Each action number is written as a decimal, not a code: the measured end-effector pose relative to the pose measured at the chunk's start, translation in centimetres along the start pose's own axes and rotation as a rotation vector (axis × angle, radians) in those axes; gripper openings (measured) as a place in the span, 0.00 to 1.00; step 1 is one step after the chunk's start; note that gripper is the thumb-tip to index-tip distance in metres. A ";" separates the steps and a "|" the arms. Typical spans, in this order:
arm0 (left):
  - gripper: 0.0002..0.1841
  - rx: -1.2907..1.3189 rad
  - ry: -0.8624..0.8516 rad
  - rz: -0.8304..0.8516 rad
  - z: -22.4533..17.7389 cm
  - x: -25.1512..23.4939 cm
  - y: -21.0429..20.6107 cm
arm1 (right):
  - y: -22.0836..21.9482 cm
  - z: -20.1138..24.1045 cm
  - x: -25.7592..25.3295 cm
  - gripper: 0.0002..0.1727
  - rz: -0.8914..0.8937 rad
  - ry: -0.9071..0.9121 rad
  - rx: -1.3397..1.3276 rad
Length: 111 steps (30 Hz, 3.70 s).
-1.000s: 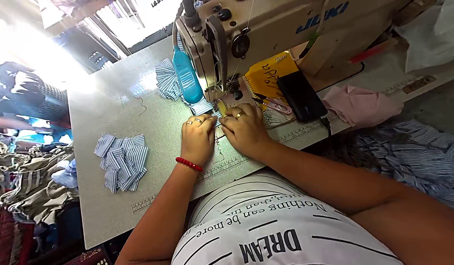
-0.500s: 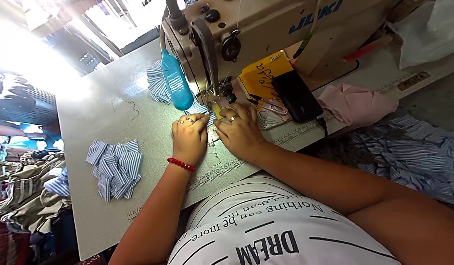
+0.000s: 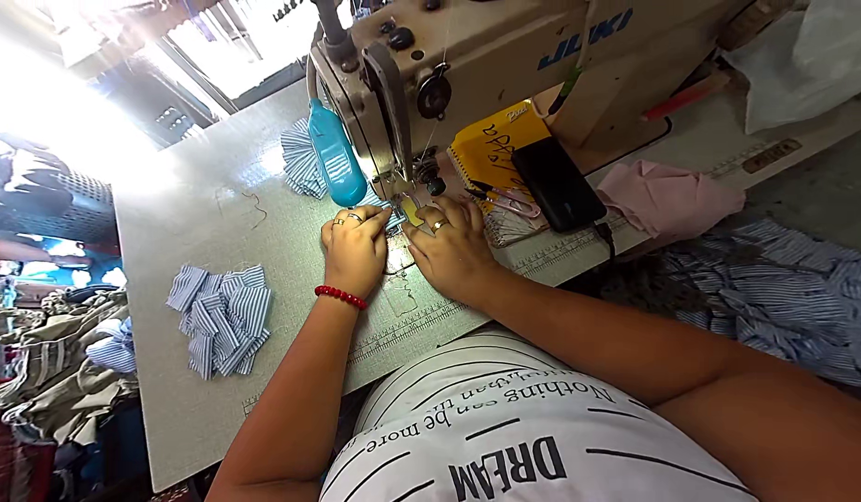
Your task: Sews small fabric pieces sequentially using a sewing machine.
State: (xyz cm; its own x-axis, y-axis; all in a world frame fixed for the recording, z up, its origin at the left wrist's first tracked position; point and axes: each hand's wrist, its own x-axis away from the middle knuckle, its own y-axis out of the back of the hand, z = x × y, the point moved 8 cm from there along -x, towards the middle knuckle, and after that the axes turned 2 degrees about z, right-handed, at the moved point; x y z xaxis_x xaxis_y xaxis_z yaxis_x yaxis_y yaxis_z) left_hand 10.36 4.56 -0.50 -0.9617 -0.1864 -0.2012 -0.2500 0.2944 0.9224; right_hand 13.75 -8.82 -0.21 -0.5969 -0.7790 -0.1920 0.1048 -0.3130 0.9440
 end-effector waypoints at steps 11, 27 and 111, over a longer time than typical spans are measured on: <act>0.19 -0.047 0.079 0.007 0.6 -0.8 0.1 | 0.1 0.2 0.0 0.18 -0.060 0.045 -0.032; 0.20 -0.287 0.574 -0.008 9.3 7.8 9.8 | -0.1 0.4 -0.2 0.17 -0.073 0.112 -0.110; 0.05 1.338 0.538 -0.411 -3.9 9.8 3.0 | 3.9 1.0 3.1 0.06 -0.133 -0.193 -1.163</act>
State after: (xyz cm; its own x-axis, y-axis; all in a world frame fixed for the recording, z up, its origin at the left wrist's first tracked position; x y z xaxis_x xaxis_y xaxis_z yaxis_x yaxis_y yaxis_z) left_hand 0.65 -0.01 1.56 -0.7193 -0.6928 0.0520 -0.6869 0.6981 -0.2020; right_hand 11.56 -11.88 3.11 -0.7574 -0.6394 -0.1320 0.6333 -0.7687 0.0899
